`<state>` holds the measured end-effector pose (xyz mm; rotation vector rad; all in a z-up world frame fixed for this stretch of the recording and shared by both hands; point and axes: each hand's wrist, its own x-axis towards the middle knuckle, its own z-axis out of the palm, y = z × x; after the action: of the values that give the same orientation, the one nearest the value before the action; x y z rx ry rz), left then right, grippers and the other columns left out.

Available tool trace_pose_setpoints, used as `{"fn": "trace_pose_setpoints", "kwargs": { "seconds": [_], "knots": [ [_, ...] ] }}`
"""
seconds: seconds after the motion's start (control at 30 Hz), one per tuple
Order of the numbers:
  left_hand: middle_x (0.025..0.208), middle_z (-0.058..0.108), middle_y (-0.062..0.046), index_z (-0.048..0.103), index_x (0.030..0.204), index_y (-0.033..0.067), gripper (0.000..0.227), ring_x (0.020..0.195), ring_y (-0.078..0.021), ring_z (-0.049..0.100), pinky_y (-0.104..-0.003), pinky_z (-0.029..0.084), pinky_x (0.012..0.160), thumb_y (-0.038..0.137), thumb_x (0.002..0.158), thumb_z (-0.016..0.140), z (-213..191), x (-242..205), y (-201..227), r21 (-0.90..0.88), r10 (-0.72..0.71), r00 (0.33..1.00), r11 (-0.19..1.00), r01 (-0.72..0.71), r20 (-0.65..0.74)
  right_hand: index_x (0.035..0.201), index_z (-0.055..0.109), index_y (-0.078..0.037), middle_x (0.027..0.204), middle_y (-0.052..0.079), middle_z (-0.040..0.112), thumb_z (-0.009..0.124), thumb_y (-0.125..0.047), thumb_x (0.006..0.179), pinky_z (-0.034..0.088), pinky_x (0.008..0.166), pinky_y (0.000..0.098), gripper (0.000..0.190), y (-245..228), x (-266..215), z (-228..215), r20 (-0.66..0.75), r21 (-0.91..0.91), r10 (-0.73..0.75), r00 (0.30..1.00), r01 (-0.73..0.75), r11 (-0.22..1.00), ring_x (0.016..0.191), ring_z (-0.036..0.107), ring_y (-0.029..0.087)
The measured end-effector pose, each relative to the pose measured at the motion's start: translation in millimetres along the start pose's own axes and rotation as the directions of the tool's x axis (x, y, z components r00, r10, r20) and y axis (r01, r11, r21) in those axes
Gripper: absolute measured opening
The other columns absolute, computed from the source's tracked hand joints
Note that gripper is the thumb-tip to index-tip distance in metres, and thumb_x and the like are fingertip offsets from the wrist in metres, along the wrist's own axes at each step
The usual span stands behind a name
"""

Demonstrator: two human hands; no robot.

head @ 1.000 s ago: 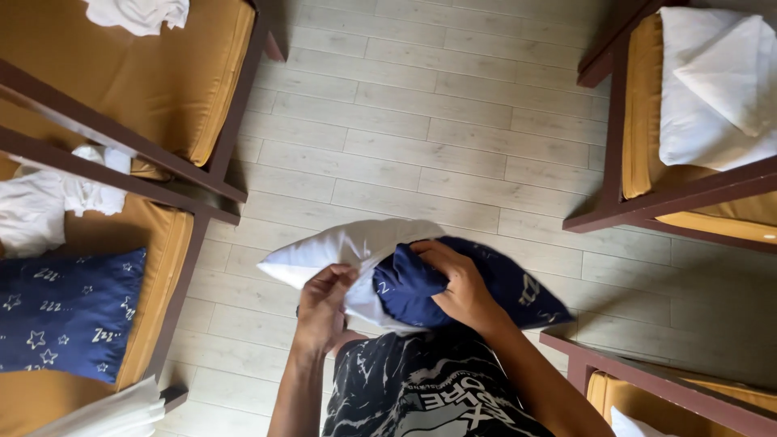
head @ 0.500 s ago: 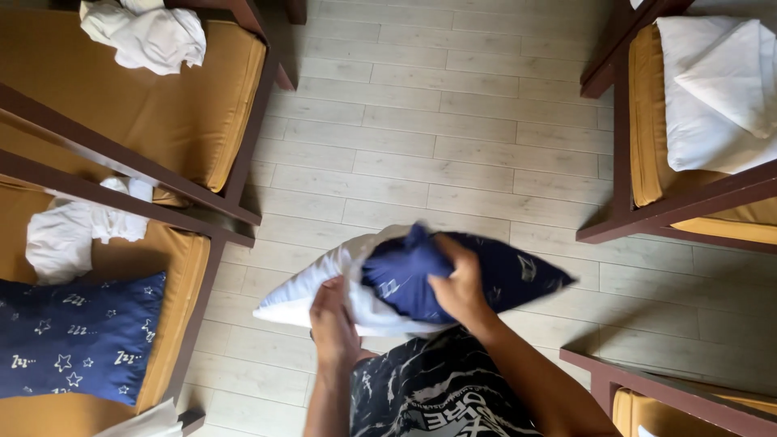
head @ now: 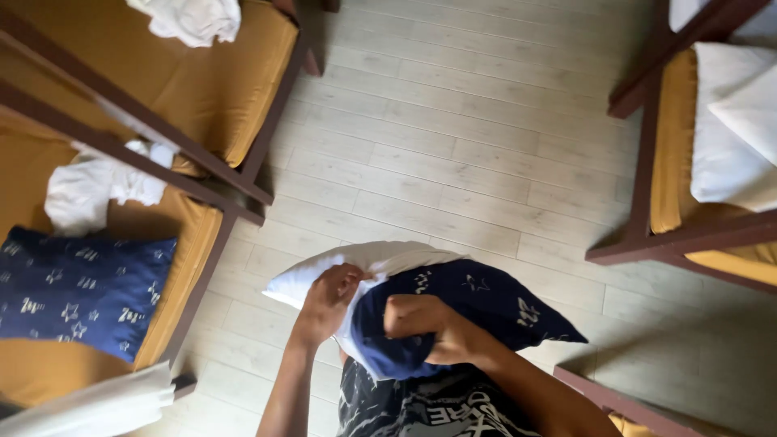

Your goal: Putting a white pillowcase on a blue star-patterned pillow.

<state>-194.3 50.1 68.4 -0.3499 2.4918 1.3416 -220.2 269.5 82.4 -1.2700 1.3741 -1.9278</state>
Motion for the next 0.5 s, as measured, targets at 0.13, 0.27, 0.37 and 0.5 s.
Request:
{"fn": "trace_pose_setpoints", "kwargs": {
  "seconds": [0.13, 0.27, 0.37, 0.5],
  "knots": [
    [0.086, 0.07, -0.003, 0.072, 0.114, 0.0127, 0.027, 0.061, -0.0107, 0.055, -0.026, 0.046, 0.049, 0.025, 0.099, 0.054, 5, 0, -8, -0.001, -0.024, 0.992, 1.0, 0.025, 0.124, 0.09, 0.077, -0.006, 0.081, -0.001, 0.059, 0.076, 0.002, 0.082, 0.039, 0.065, 0.0285, 0.011, -34, 0, -18, 0.049, -0.045, 0.09, 0.995, -0.088, 0.995, 0.071, 0.051, 0.013],
    [0.089, 0.071, -0.002, 0.073, 0.116, 0.012, 0.037, 0.067, -0.0092, 0.052, -0.028, 0.044, 0.063, 0.035, 0.101, 0.049, -6, -11, 34, -0.128, -0.04, 0.979, 0.99, 0.067, 0.2, 0.089, 0.077, -0.005, 0.084, 0.0, 0.061, 0.077, 0.002, 0.08, 0.04, 0.065, 0.0276, 0.011, -35, -3, -27, 0.096, -0.029, 0.121, 0.988, -0.119, 0.993, 0.073, 0.052, 0.014],
    [0.133, 0.047, -0.012, 0.045, 0.14, 0.0052, 0.053, 0.117, -0.0226, 0.042, -0.036, 0.037, 0.101, 0.041, 0.102, 0.037, -7, -3, 19, -0.339, -0.107, 0.967, 0.923, 0.183, 0.231, 0.092, 0.078, -0.007, 0.084, 0.0, 0.062, 0.078, -0.002, 0.081, 0.04, 0.066, 0.0283, 0.013, -31, -3, -32, 0.151, -0.049, 0.062, 0.987, -0.055, 0.997, 0.073, 0.052, 0.014],
    [0.124, 0.056, -0.028, 0.046, 0.135, -0.0075, 0.046, 0.112, -0.0323, 0.055, -0.046, 0.044, 0.108, 0.028, 0.11, 0.031, -25, -6, 20, -0.929, -0.334, 0.931, 0.279, 0.245, 0.145, 0.089, 0.074, -0.005, 0.083, 0.004, 0.06, 0.074, 0.002, 0.076, 0.043, 0.07, 0.0326, 0.015, -43, -5, -48, 0.134, -0.022, -0.064, 0.989, 0.067, 0.998, 0.075, 0.053, 0.019]
  ]
}}
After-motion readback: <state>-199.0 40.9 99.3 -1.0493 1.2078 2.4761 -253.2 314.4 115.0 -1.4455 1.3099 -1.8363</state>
